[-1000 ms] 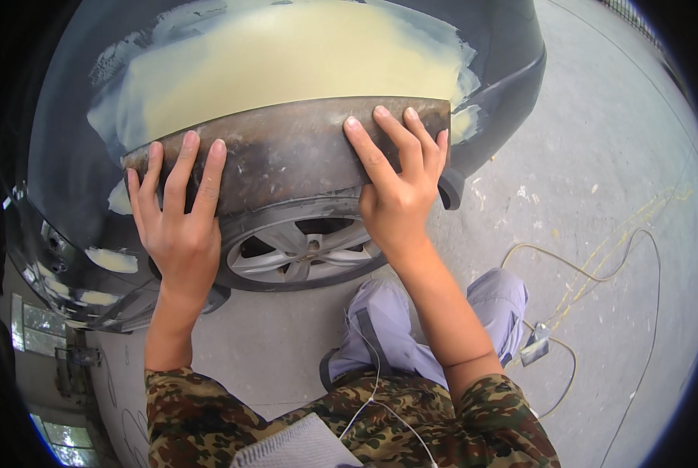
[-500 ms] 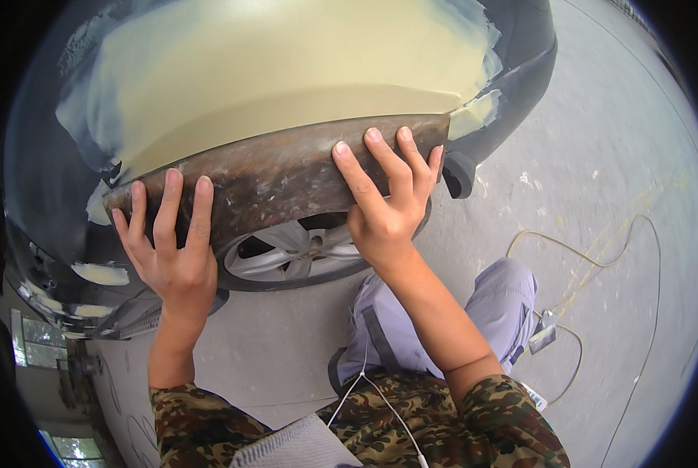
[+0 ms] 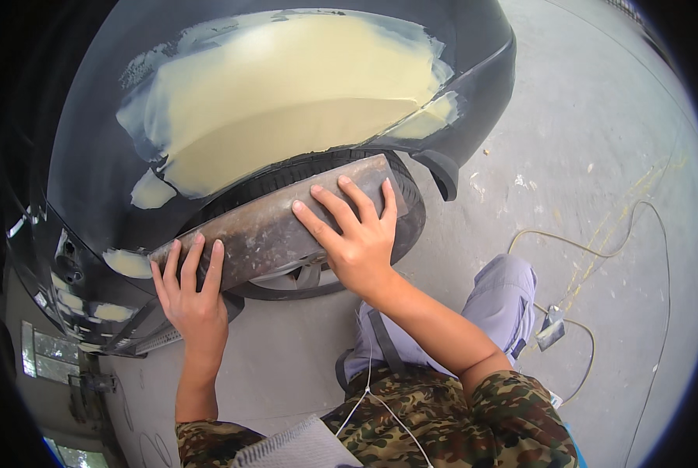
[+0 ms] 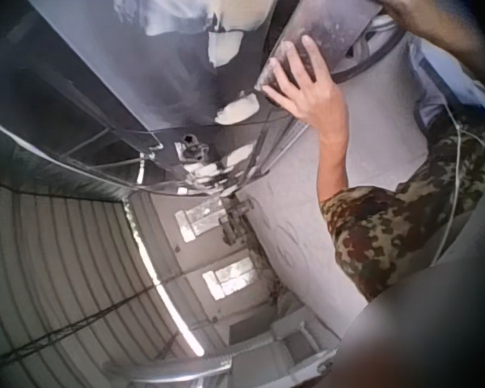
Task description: The person applies body filler to the rear wheel arch and side panel of a dark-colored car using a small metal spatula and a larger spreader. They smooth the filler over the surface and occasionally scrape excess material back onto the spreader.
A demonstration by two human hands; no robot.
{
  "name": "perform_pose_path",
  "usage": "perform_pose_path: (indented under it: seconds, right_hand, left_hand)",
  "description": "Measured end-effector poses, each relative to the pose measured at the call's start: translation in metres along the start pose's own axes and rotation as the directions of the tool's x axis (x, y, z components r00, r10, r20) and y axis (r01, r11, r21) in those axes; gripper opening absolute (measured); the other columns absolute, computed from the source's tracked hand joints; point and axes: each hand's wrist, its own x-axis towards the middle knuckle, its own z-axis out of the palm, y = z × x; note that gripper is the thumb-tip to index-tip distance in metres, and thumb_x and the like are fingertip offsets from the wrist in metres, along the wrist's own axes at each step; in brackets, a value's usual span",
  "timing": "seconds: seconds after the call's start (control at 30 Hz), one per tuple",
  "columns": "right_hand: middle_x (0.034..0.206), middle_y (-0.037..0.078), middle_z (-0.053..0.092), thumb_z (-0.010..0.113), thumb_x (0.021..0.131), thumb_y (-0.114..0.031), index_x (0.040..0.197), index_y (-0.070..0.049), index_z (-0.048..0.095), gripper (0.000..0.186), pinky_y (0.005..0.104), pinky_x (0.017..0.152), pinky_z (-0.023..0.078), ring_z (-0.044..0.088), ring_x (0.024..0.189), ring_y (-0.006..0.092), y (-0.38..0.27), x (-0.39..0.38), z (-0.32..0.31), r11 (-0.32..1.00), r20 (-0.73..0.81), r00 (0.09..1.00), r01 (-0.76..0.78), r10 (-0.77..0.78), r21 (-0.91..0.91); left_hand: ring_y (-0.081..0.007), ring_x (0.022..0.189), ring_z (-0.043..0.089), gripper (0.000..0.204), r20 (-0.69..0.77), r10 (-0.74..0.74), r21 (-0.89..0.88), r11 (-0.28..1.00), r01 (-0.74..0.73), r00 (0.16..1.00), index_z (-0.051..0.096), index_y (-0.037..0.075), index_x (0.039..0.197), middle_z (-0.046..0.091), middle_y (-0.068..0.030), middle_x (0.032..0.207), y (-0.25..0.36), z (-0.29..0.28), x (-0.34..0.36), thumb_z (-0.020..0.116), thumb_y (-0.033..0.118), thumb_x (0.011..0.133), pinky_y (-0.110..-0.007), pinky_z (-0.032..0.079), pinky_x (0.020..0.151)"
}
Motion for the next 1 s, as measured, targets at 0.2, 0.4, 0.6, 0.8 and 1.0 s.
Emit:
perform_pose_path:
  seconds: [0.2, 0.4, 0.6, 0.8, 1.0]
  right_hand:
    - [0.132, 0.004, 0.072, 0.066, 0.081, 0.000, 0.124, -0.029, 0.082, 0.054, 0.0688, 0.113, 0.039, 0.064, 0.128, 0.0327, 0.009, 0.027, -0.031, 0.998, -0.052, 0.998, -0.040, 0.037, -0.057]
    - [0.137, 0.004, 0.070, 0.063, 0.074, 0.009, 0.130, -0.028, 0.079, 0.069, 0.0689, 0.115, 0.039, 0.063, 0.131, 0.0329, 0.048, 0.058, -0.043, 0.991, -0.095, 0.992, -0.093, 0.084, -0.093]
    - [0.133, 0.002, 0.071, 0.067, 0.080, 0.005, 0.130, -0.031, 0.078, 0.063, 0.0704, 0.110, 0.042, 0.065, 0.128, 0.0313, 0.075, 0.072, -0.055, 0.982, -0.103, 0.989, -0.120, 0.106, -0.144]
    - [0.136, 0.003, 0.070, 0.065, 0.081, 0.009, 0.135, -0.030, 0.076, 0.068, 0.0629, 0.115, 0.042, 0.063, 0.132, 0.0316, 0.082, 0.063, -0.066, 0.977, -0.048, 0.991, -0.134, 0.127, -0.168]
    - [0.135, 0.003, 0.070, 0.066, 0.084, 0.005, 0.134, -0.031, 0.076, 0.063, 0.0675, 0.111, 0.043, 0.064, 0.128, 0.0313, 0.097, 0.092, -0.054, 0.988, -0.129, 0.988, -0.100, 0.085, -0.120]
  left_hand:
    - [-0.0347, 0.140, 0.057, 0.056, -0.044, 0.036, 0.028, 0.999, -0.035, 0.998, 0.074, 0.026, 0.140, 0.063, -0.0024, 0.151, 0.006, -0.021, 0.037, 0.067, 0.002, 0.090, -0.070, 0.039, 0.116]
    - [-0.0349, 0.135, 0.060, 0.053, -0.136, 0.169, 0.032, 0.985, -0.167, 0.976, 0.074, 0.022, 0.139, 0.066, -0.0054, 0.146, 0.016, -0.019, 0.107, 0.065, 0.005, 0.090, -0.067, 0.044, 0.113]
    - [-0.0353, 0.132, 0.062, 0.057, -0.191, 0.246, 0.035, 0.969, -0.244, 0.950, 0.072, 0.018, 0.142, 0.068, -0.0074, 0.143, 0.026, -0.023, 0.149, 0.066, -0.001, 0.089, -0.061, 0.047, 0.112]
    - [-0.0349, 0.128, 0.065, 0.052, -0.154, 0.277, 0.013, 0.960, -0.279, 0.948, 0.074, 0.018, 0.138, 0.070, -0.0072, 0.139, 0.041, -0.029, 0.155, 0.069, 0.003, 0.088, -0.058, 0.051, 0.109]
    - [-0.0356, 0.127, 0.066, 0.055, -0.223, 0.281, 0.080, 0.959, -0.270, 0.933, 0.073, 0.019, 0.139, 0.071, -0.0077, 0.137, 0.030, -0.027, 0.186, 0.072, 0.003, 0.086, -0.059, 0.051, 0.109]
